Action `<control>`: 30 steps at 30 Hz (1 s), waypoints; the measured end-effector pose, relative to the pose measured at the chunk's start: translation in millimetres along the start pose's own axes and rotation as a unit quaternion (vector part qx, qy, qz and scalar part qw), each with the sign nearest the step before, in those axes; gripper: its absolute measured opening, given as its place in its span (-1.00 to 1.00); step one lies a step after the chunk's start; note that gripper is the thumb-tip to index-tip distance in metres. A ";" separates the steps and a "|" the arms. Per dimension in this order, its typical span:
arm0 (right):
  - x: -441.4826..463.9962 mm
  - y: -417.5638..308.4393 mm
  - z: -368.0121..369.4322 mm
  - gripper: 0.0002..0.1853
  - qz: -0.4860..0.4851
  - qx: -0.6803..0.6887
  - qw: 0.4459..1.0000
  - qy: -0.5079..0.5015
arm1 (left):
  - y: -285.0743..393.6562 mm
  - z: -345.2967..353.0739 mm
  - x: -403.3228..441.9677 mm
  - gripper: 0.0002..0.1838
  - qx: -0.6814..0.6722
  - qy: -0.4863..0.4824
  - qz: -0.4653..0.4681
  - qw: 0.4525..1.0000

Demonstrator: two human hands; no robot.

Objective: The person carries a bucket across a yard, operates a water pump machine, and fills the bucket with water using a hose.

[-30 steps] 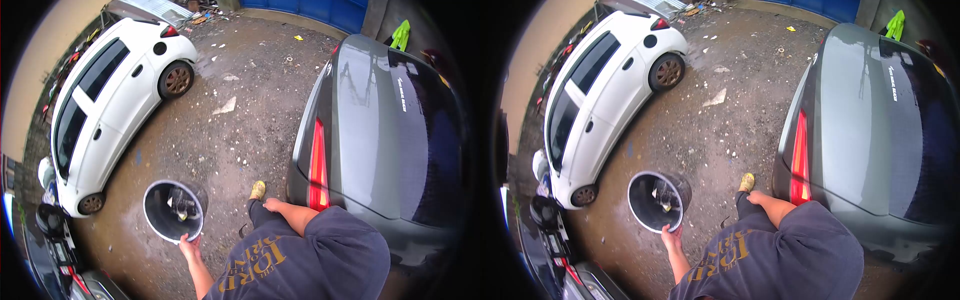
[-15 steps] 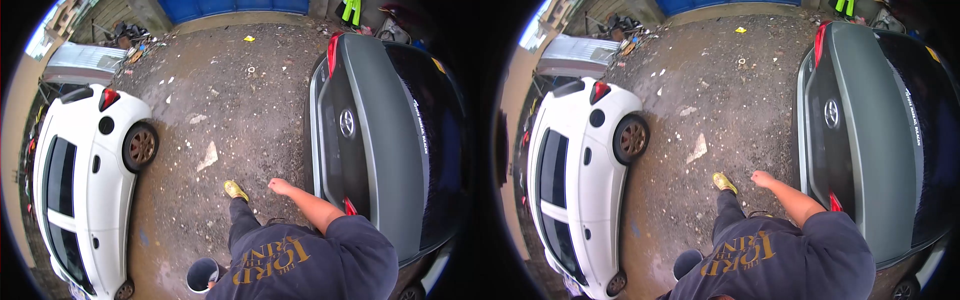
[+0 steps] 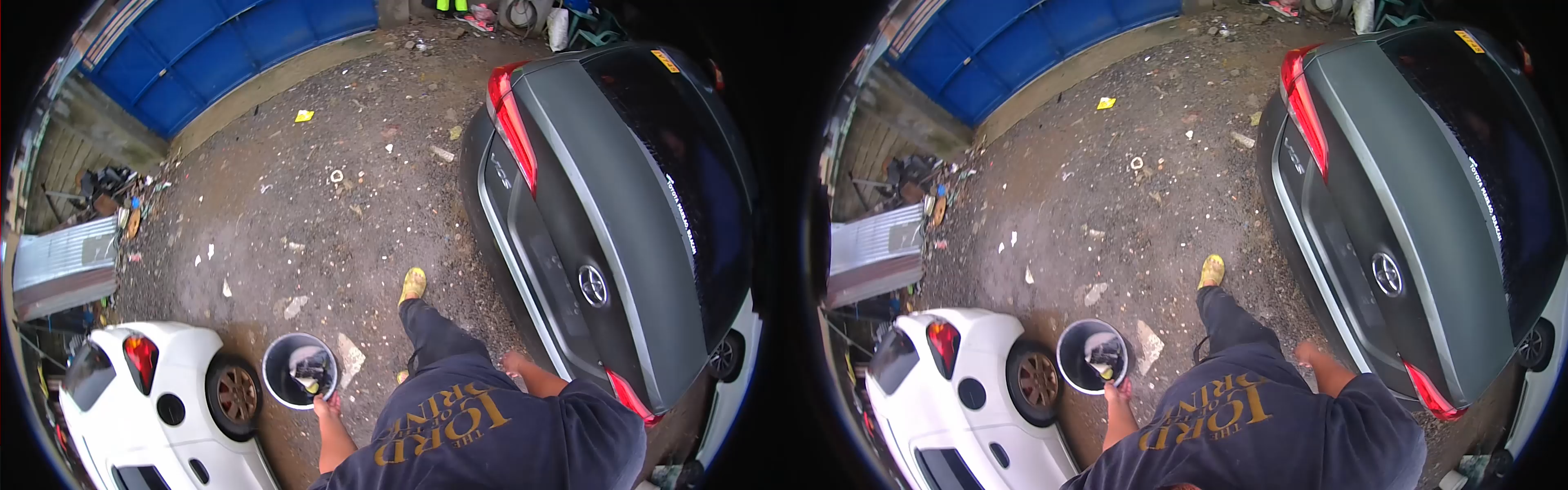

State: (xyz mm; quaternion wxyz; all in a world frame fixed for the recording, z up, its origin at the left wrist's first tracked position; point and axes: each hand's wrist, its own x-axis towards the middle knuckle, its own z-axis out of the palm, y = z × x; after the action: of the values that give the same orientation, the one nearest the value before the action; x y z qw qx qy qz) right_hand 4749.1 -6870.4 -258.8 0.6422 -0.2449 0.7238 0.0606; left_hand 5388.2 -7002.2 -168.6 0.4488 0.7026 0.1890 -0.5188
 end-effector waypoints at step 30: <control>38.0 -820.7 -628.3 -0.71 -0.179 0.294 0.833 0.434 | 308.6 1193.6 41.6 -0.72 0.494 -0.041 -0.060 0.866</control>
State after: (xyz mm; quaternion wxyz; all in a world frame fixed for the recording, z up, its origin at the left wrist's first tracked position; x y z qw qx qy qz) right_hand 4536.3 -7849.8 -3.6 0.3039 -0.1709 0.8552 -0.3835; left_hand 4962.4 -8159.6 -142.1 0.0185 0.7977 -0.0686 -0.5989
